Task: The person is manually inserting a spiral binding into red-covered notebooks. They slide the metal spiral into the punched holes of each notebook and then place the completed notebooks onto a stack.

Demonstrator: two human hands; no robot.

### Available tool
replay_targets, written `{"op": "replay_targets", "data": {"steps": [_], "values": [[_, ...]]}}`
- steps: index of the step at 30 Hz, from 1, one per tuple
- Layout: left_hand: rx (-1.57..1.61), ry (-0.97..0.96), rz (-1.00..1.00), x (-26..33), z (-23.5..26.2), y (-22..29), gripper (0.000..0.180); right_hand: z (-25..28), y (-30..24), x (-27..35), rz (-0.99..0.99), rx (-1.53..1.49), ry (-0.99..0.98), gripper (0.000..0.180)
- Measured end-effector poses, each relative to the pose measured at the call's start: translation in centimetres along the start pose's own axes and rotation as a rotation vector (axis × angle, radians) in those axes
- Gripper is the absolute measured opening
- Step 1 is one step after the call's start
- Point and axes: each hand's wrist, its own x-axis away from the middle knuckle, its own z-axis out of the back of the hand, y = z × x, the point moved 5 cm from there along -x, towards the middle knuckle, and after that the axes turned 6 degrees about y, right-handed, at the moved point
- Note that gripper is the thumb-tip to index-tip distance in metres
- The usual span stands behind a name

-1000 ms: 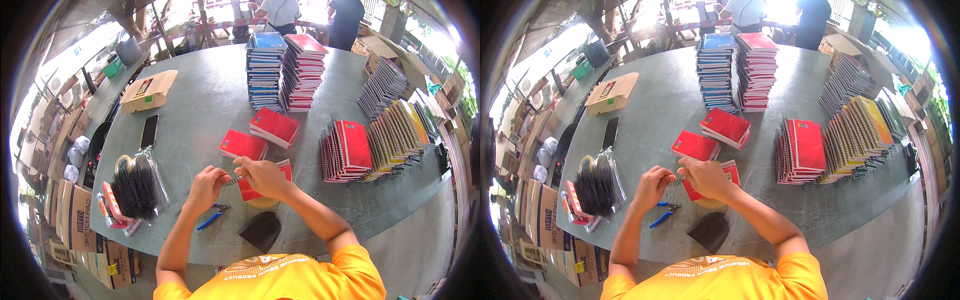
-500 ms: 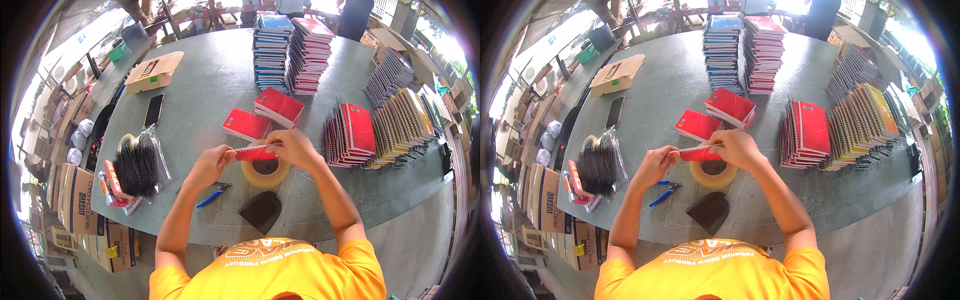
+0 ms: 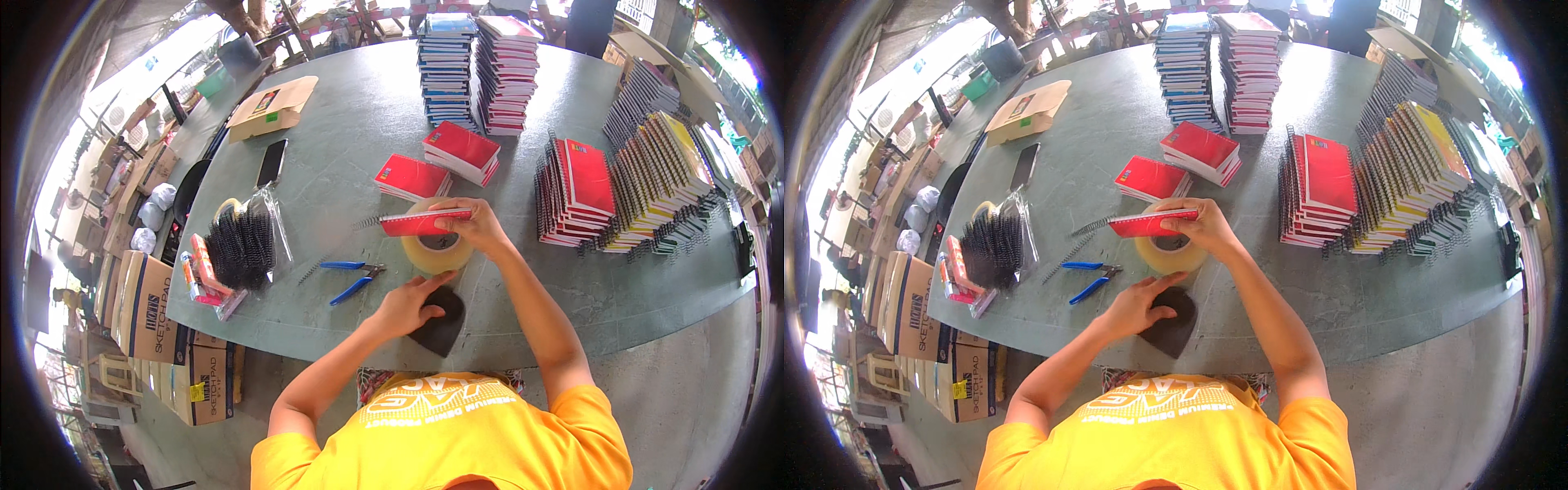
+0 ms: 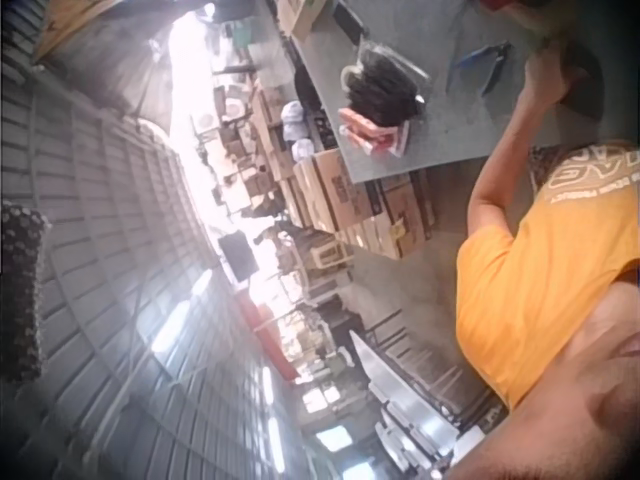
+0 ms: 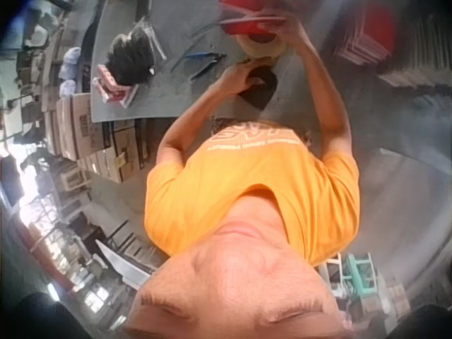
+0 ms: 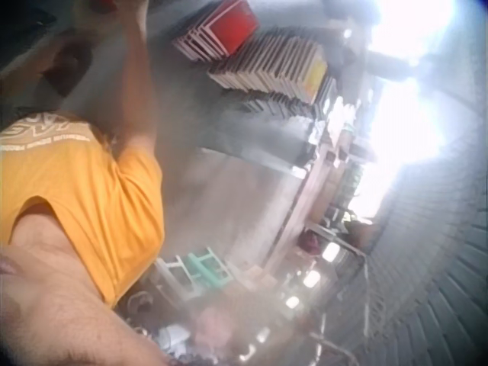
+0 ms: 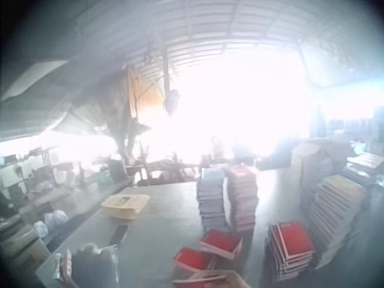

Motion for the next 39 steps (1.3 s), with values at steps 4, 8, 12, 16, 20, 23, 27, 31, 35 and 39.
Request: {"op": "replay_targets", "data": {"steps": [4,8,12,16,20,23,27,31,35,39], "values": [[-0.069,0.653,-0.301,0.2,9.2,2.5,0.041,1.0,0.7,0.1,-0.06,-0.017,0.035,0.029],[-0.278,0.741,-0.21,-0.7,11.8,-0.5,0.041,-0.2,1.2,0.7,-0.052,-0.11,0.041,0.029],[-0.312,0.704,-0.292,-1.4,11.0,2.2,0.042,1.7,1.2,0.8,-0.054,-0.035,0.097,0.03],[-0.4,0.8,-0.211,-2.5,12.7,1.4,0.044,1.5,1.4,0.8,-0.032,-0.072,0.046,0.03],[-0.247,0.715,-0.266,-3.5,12.1,2.5,0.042,2.4,1.0,1.0,-0.121,-0.011,0.101,0.029],[-0.26,0.879,-0.291,-3.6,14.3,3.5,0.038,2.3,2.0,0.8,-0.114,-0.038,0.099,0.028],[-0.222,0.508,-0.216,-5.2,11.7,2.4,0.034,2.2,2.1,-0.1,-0.152,-0.033,0.11,0.028],[-0.166,0.816,-0.266,-5.3,14.2,3.4,0.034,2.3,2.2,0.3,-0.147,0.038,0.044,0.029],[-0.197,0.579,-0.337,-6.4,11.3,3.1,0.032,1.8,2.4,0.4,-0.118,-0.031,0.044,0.028],[-0.226,0.956,-0.454,-6.2,14.4,5.4,0.037,2.4,2.1,0.7,-0.103,0.048,0.027,0.028]]}}
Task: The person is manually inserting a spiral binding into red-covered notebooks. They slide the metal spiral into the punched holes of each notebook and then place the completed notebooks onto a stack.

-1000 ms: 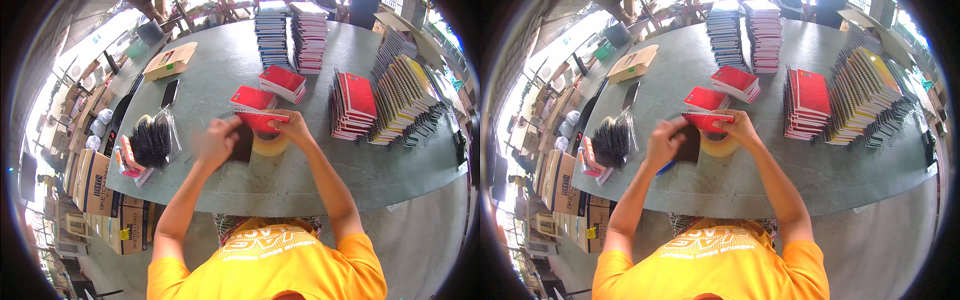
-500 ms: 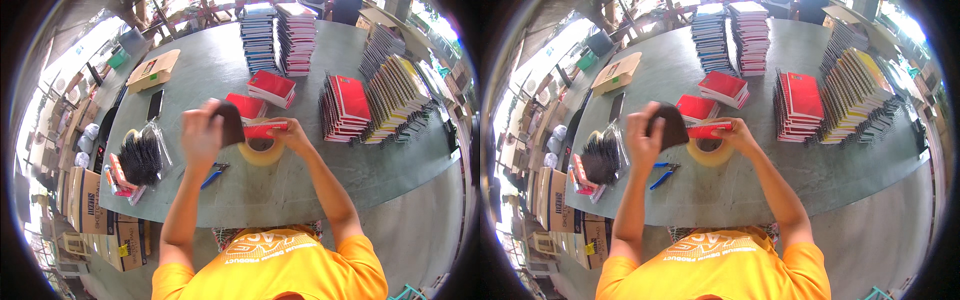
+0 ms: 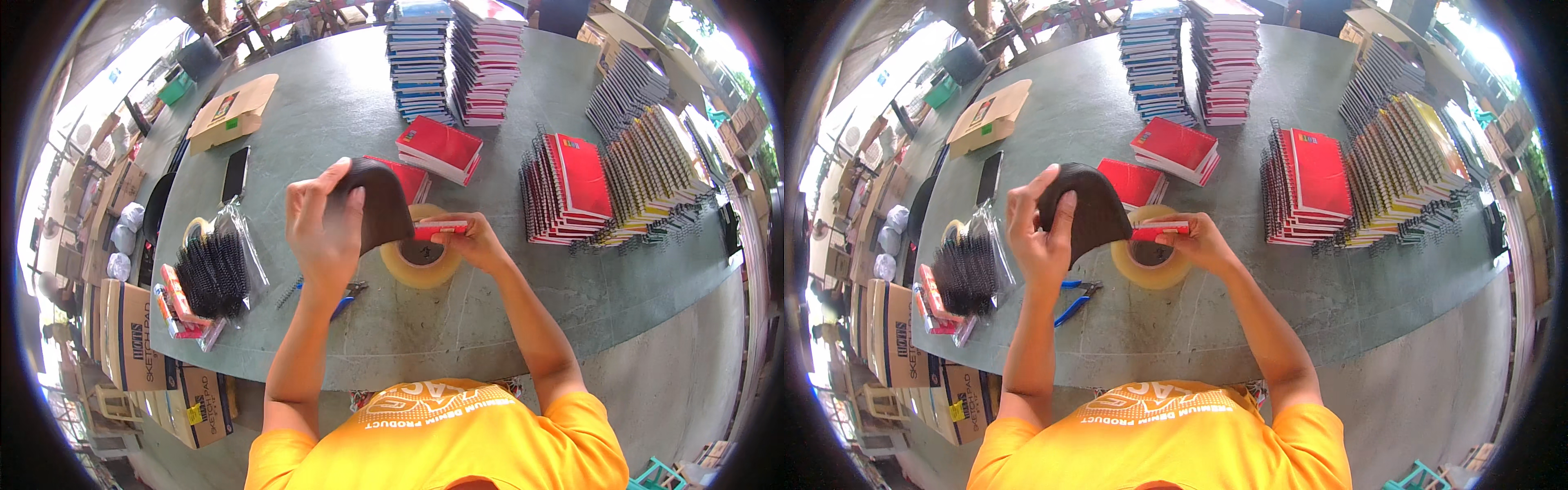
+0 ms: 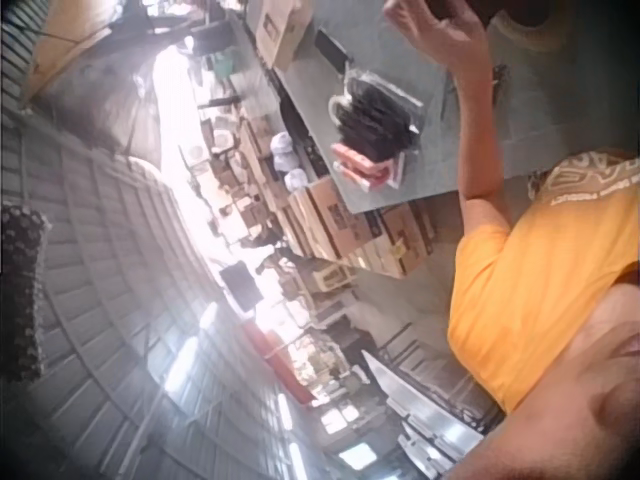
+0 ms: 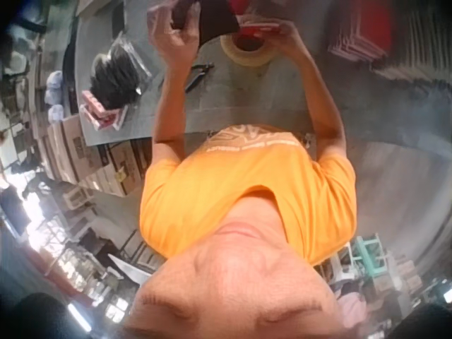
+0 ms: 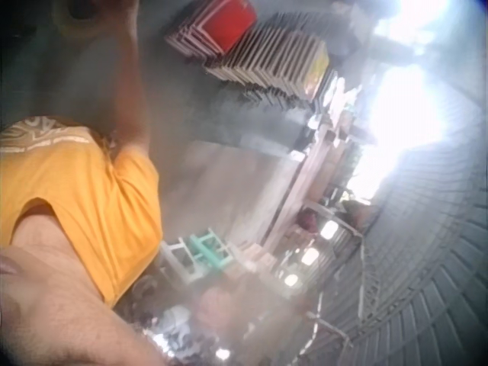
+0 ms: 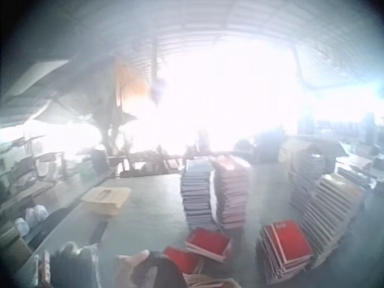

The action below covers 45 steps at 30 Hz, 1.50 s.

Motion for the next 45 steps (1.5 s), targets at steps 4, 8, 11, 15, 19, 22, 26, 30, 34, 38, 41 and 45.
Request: {"op": "replay_targets", "data": {"steps": [4,8,11,15,19,22,26,30,34,38,41,45], "values": [[0.022,0.0,-0.05,-1.0,0.5,2.0,0.034,-0.5,-0.1,-0.3,-0.04,-0.013,-0.067,0.028],[0.078,0.008,0.01,-2.4,1.6,2.2,0.034,-0.1,-0.5,-0.5,-0.006,-0.015,-0.041,0.027],[-0.012,-0.347,0.044,1.9,-2.0,0.4,0.035,-0.4,-0.5,-0.5,-0.015,-0.144,-0.044,0.027],[0.108,-0.292,0.166,3.4,-1.7,0.3,0.036,-0.5,-0.9,-0.3,-0.058,-0.101,-0.117,0.029],[0.126,-0.335,0.132,2.3,-2.4,0.1,0.036,0.0,0.4,-0.3,-0.047,-0.005,-0.071,0.03],[0.15,-0.411,0.097,2.5,-3.2,1.2,0.031,0.2,0.6,-0.3,0.015,-0.118,-0.077,0.03],[0.191,-0.305,0.04,2.0,-3.7,1.0,0.028,0.2,1.0,0.0,0.008,-0.106,-0.039,0.027],[0.251,-0.749,0.077,11.8,-5.4,2.9,0.028,-0.7,-0.7,-0.2,0.022,-0.081,-0.112,0.027],[0.195,-0.734,0.211,12.7,-5.0,3.9,0.027,-0.9,-2.5,0.0,0.068,-0.207,-0.05,0.023],[0.101,-0.612,0.035,9.8,-4.0,3.3,0.026,-0.8,-3.4,0.1,0.149,-0.126,0.006,0.022],[-0.021,-0.333,-0.107,5.3,-3.1,2.7,0.026,-0.8,-3.0,0.5,0.143,-0.266,-0.037,0.02],[-0.113,-0.5,-0.057,3.6,-4.5,0.5,0.026,-0.2,-1.4,0.7,0.094,-0.192,0.042,0.021]]}}
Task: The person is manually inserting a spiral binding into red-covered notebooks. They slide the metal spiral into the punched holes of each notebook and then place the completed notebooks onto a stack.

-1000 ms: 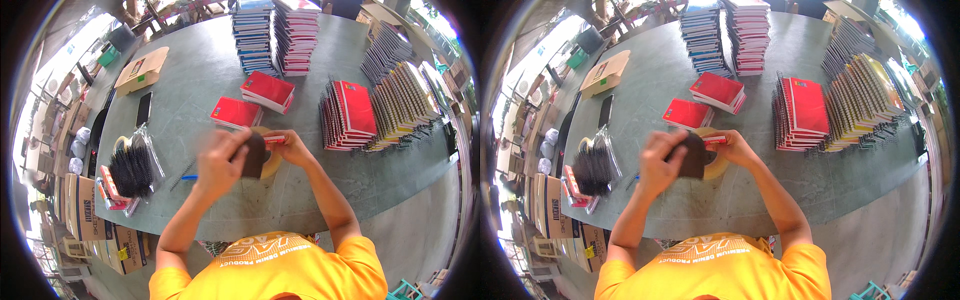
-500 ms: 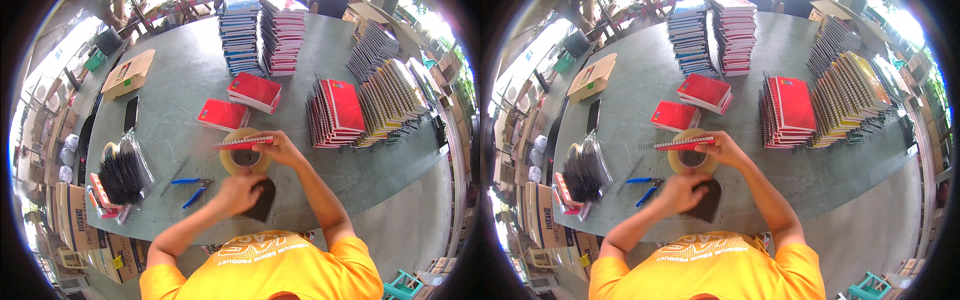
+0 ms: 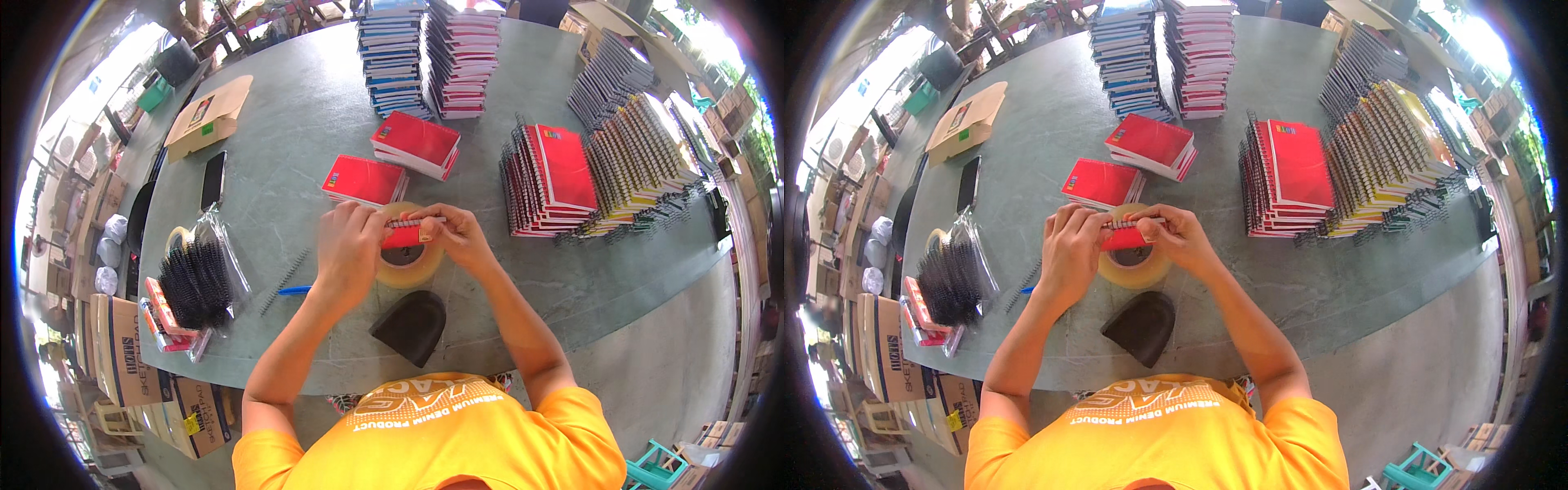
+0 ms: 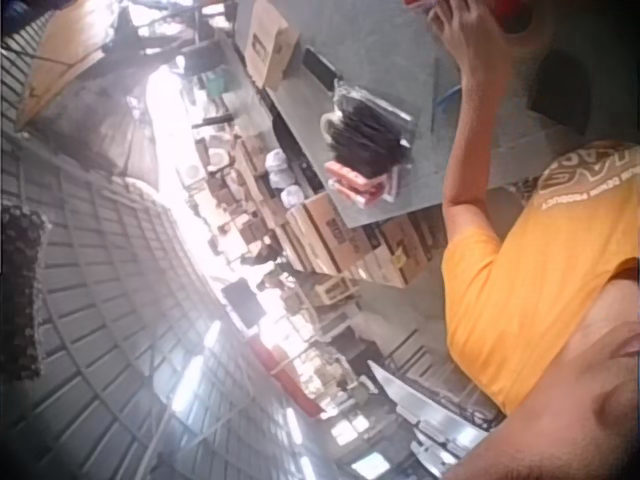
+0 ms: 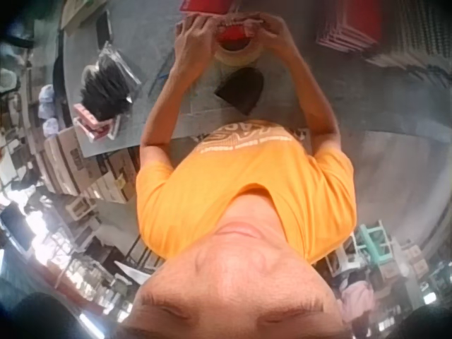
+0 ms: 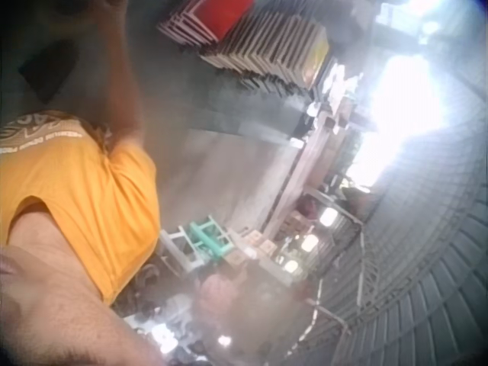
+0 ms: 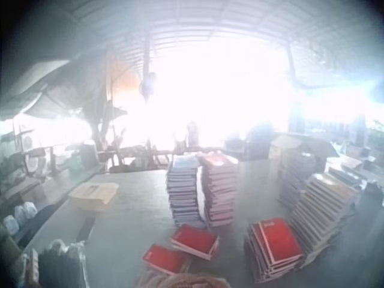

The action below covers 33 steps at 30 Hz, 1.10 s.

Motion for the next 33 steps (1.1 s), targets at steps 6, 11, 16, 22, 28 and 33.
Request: {"op": "replay_targets", "data": {"steps": [6,11,16,22,28,33], "values": [[0.092,-0.072,0.028,-1.0,-0.7,0.1,0.02,-0.3,-1.2,1.3,0.128,-0.049,0.11,0.018],[0.187,-0.002,-0.016,-2.0,-1.7,0.9,0.02,2.0,2.4,2.3,0.037,0.127,0.199,0.012],[0.24,-0.171,0.011,-2.6,-2.8,1.3,0.03,1.6,1.9,2.4,0.085,0.12,0.17,0.012],[0.316,-0.156,-0.092,-2.8,-3.9,3.3,0.017,1.6,1.8,2.8,0.146,0.202,0.235,0.018],[0.498,-0.074,-0.058,-2.9,-4.5,3.7,0.014,1.8,1.8,3.2,0.159,0.265,0.24,0.02],[0.395,-0.076,-0.072,-2.8,-3.9,4.1,0.019,1.2,1.6,3.1,0.223,0.378,0.265,0.023]]}}
